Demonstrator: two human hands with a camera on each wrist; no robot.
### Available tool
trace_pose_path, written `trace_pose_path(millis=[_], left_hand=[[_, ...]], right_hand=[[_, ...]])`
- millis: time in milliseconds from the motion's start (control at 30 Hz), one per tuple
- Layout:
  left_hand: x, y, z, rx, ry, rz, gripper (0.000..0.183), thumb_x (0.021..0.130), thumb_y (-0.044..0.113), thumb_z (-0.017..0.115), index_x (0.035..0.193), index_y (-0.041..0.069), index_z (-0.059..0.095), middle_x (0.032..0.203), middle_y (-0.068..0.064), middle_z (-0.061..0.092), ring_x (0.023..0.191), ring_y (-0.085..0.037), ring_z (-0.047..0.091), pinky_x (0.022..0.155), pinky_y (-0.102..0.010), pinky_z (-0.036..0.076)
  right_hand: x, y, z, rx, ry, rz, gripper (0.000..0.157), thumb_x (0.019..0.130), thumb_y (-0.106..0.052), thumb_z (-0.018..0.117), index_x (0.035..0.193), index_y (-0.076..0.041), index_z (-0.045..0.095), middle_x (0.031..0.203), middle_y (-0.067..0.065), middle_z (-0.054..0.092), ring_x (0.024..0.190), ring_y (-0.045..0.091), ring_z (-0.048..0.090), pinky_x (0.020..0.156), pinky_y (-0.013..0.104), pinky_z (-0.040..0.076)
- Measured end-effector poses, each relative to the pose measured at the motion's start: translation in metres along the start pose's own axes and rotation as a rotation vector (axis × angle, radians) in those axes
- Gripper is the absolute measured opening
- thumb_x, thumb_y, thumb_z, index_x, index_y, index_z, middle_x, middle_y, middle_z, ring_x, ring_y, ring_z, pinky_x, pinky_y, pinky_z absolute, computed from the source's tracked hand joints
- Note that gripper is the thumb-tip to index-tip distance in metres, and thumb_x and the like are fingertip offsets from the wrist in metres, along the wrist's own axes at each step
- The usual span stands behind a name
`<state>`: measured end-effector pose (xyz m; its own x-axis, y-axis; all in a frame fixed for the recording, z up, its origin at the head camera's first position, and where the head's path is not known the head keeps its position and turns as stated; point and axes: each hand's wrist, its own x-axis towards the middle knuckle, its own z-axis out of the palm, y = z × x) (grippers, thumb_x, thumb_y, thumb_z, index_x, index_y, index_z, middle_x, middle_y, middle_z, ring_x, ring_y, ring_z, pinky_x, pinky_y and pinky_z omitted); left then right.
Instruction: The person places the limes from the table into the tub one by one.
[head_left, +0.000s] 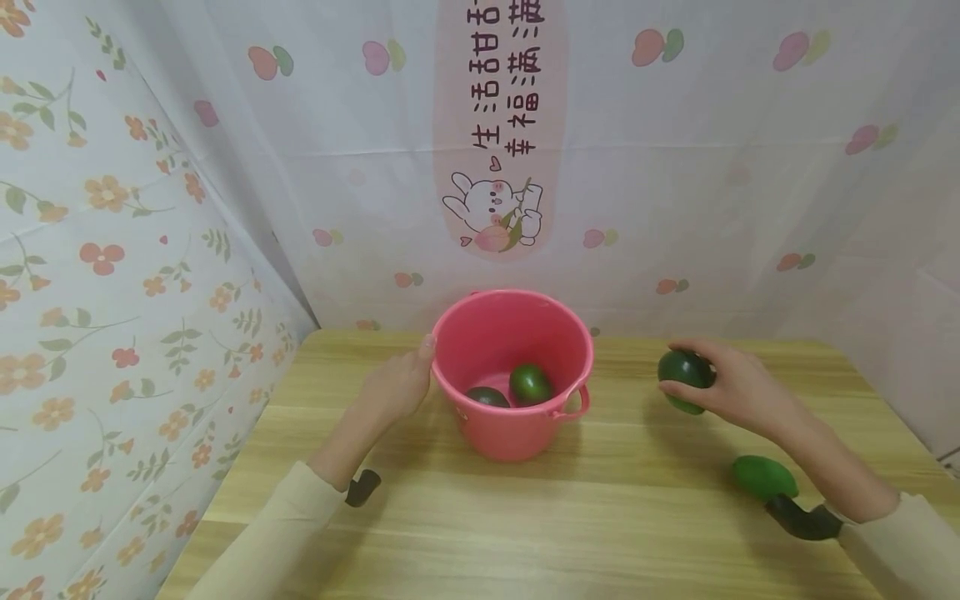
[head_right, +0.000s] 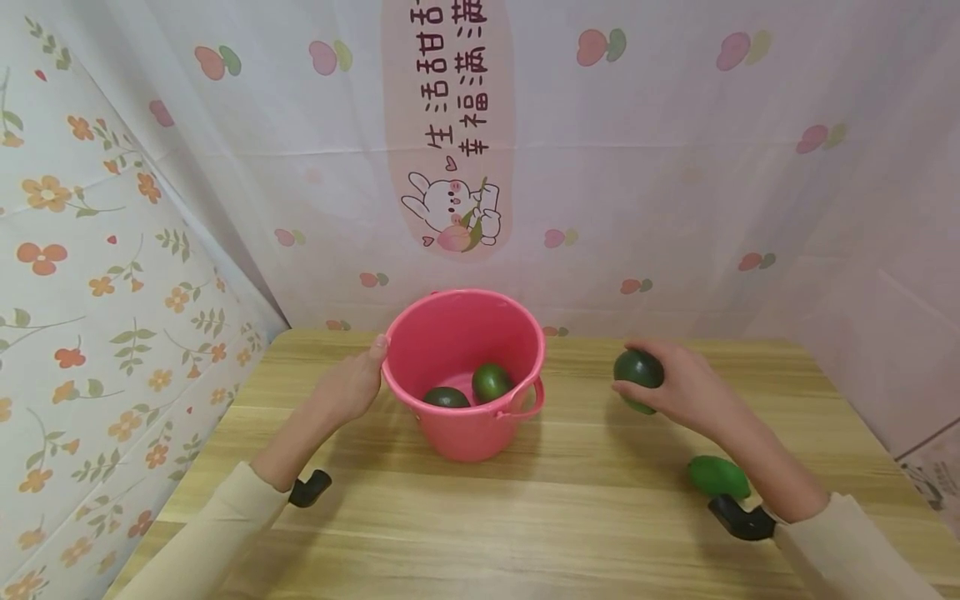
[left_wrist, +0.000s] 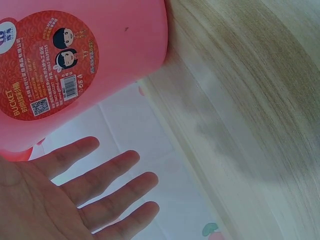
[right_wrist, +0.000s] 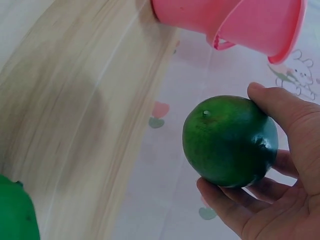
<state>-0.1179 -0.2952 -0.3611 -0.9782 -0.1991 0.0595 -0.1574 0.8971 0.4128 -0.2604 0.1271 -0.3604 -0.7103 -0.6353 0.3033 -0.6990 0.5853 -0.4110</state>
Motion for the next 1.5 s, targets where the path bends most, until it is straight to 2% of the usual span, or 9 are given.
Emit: trace_pose_path(millis=[100, 300, 400, 633, 933, 1133, 1367, 1500], left_hand=[[0.000, 0.000, 0.000, 0.000, 0.000, 0.006, 0.094, 0.088, 0.063, -0.012, 0.100, 0.011, 0.065, 0.080, -0.007, 0.059, 0.083, -0.026, 0.059, 0.076, -0.048, 0.045], [0.000, 0.000, -0.001, -0.002, -0.001, 0.010, 0.092, 0.088, 0.063, -0.012, 0.098, 0.013, 0.064, 0.078, -0.005, 0.057, 0.080, -0.024, 0.058, 0.073, -0.047, 0.045], [-0.001, 0.001, -0.001, 0.000, 0.002, 0.007, 0.091, 0.089, 0.063, -0.011, 0.102, 0.013, 0.064, 0.082, -0.006, 0.059, 0.084, -0.025, 0.059, 0.074, -0.048, 0.045], [0.001, 0.000, 0.002, 0.006, 0.000, -0.023, 0.093, 0.088, 0.064, -0.010, 0.120, 0.013, 0.061, 0.109, -0.010, 0.062, 0.103, -0.031, 0.057, 0.084, -0.052, 0.042], [0.000, 0.002, 0.000, -0.005, -0.007, -0.033, 0.093, 0.089, 0.063, -0.010, 0.121, 0.012, 0.060, 0.111, -0.012, 0.061, 0.104, -0.032, 0.057, 0.085, -0.053, 0.041], [0.000, 0.002, 0.001, -0.002, -0.004, -0.025, 0.092, 0.089, 0.062, -0.010, 0.115, 0.012, 0.063, 0.101, -0.010, 0.062, 0.095, -0.029, 0.059, 0.080, -0.051, 0.043], [0.000, 0.001, 0.002, 0.001, 0.002, -0.029, 0.093, 0.088, 0.063, -0.011, 0.114, 0.013, 0.063, 0.099, -0.009, 0.062, 0.094, -0.028, 0.059, 0.079, -0.050, 0.043], [0.000, 0.002, 0.002, 0.000, 0.002, -0.027, 0.093, 0.088, 0.063, -0.011, 0.108, 0.013, 0.064, 0.090, -0.008, 0.060, 0.086, -0.026, 0.058, 0.076, -0.049, 0.044]], right_hand=[[0.003, -0.003, -0.001, 0.025, -0.016, 0.015, 0.063, 0.080, -0.044, 0.072, 0.126, -0.005, 0.053, 0.115, 0.020, 0.056, 0.091, 0.034, 0.059, 0.066, 0.045, 0.051], [0.008, -0.009, -0.001, 0.046, -0.012, -0.003, 0.059, 0.079, -0.041, 0.073, 0.124, -0.006, 0.054, 0.112, 0.017, 0.058, 0.089, 0.032, 0.058, 0.066, 0.043, 0.050], [0.010, -0.010, 0.000, 0.031, 0.007, -0.027, 0.060, 0.079, -0.041, 0.074, 0.124, -0.005, 0.055, 0.113, 0.018, 0.058, 0.090, 0.032, 0.058, 0.065, 0.043, 0.051], [0.014, -0.012, 0.001, 0.015, 0.044, -0.076, 0.059, 0.078, -0.038, 0.076, 0.123, -0.004, 0.055, 0.113, 0.017, 0.058, 0.089, 0.031, 0.059, 0.062, 0.040, 0.052], [0.017, -0.021, -0.002, 0.039, 0.051, -0.080, 0.059, 0.077, -0.035, 0.077, 0.123, -0.005, 0.055, 0.112, 0.015, 0.058, 0.089, 0.029, 0.058, 0.063, 0.041, 0.053], [0.018, -0.027, -0.003, 0.038, 0.044, -0.067, 0.061, 0.077, -0.036, 0.077, 0.124, -0.004, 0.054, 0.114, 0.017, 0.057, 0.089, 0.030, 0.059, 0.063, 0.041, 0.053], [0.021, -0.031, -0.004, 0.052, 0.067, -0.050, 0.059, 0.075, -0.033, 0.079, 0.122, -0.006, 0.056, 0.111, 0.012, 0.059, 0.087, 0.025, 0.059, 0.064, 0.038, 0.053], [0.025, -0.034, -0.005, 0.067, 0.068, -0.052, 0.059, 0.075, -0.032, 0.080, 0.123, -0.007, 0.056, 0.113, 0.012, 0.058, 0.089, 0.026, 0.060, 0.066, 0.039, 0.053]])
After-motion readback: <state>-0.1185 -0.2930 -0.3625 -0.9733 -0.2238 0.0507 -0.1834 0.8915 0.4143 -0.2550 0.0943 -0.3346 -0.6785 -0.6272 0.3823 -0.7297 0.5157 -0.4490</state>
